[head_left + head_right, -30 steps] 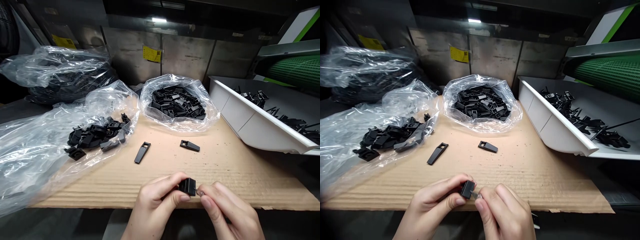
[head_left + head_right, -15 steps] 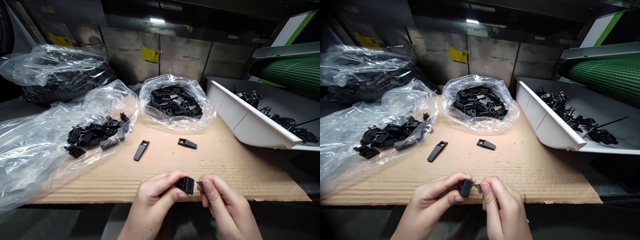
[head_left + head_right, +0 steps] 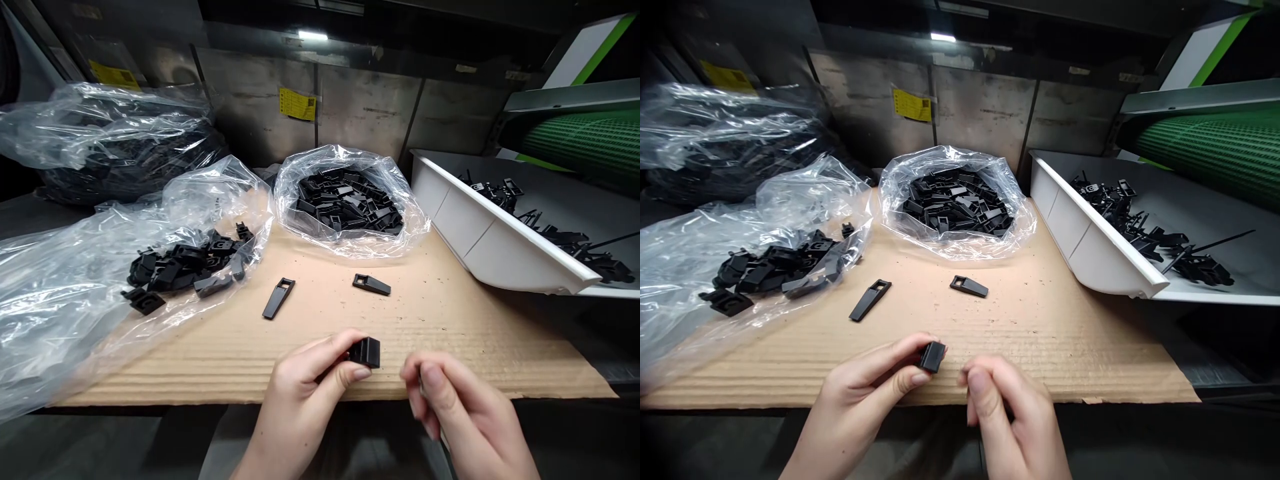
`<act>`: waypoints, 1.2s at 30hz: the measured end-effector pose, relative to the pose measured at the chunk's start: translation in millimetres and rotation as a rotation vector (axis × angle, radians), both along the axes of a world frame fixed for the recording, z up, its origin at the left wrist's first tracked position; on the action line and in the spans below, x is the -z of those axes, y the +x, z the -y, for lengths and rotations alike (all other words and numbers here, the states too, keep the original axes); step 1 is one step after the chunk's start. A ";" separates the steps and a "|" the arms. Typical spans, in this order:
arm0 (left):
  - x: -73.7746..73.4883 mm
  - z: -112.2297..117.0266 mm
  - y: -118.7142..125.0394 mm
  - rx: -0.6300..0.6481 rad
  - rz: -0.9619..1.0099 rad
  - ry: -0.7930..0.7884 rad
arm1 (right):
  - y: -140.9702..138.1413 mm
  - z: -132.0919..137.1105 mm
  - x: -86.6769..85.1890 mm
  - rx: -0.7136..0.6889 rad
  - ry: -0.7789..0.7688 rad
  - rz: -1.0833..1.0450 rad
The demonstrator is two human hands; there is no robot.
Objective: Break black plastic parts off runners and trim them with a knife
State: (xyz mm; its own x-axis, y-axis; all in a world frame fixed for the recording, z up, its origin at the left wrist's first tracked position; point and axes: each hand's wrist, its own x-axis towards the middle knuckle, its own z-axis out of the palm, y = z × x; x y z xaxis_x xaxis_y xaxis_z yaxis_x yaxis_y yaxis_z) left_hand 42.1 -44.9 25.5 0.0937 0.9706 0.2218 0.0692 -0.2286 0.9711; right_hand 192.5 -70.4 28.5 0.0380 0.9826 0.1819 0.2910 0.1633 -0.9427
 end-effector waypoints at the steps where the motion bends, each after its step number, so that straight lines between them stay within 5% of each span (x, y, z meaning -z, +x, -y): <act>1: -0.8 -0.1 -0.8 0.039 -0.010 -0.025 | -0.2 -3.9 -3.3 0.006 -0.067 -0.072; 5: -3.3 -1.4 -7.0 0.214 -0.023 -0.068 | -3.6 -18.5 -11.8 -0.038 -0.177 -0.204; 10: -1.3 -1.9 -14.5 0.266 0.111 -0.233 | 5.3 -14.6 -6.7 0.114 -0.140 -0.118; 13: -0.9 -1.3 -11.1 0.311 0.269 -0.262 | 11.7 -5.9 3.6 0.132 0.004 0.005; 16: -0.1 -0.1 -3.8 0.207 0.335 -0.255 | 13.5 -0.8 14.1 0.064 0.239 0.148; 20: 2.4 1.8 0.4 0.090 0.199 -0.243 | 12.5 -2.9 19.1 0.045 0.489 0.332; 25: -0.1 -0.2 -3.9 0.052 -0.030 -0.008 | 9.0 -11.7 13.5 -0.058 0.625 0.513; 31: -0.4 -1.8 -4.0 0.064 -0.013 0.080 | 8.0 -16.7 11.8 -0.086 0.633 0.548; 36: 0.0 -1.3 -4.0 0.099 0.012 0.127 | 8.0 -15.8 5.2 -0.223 0.391 0.367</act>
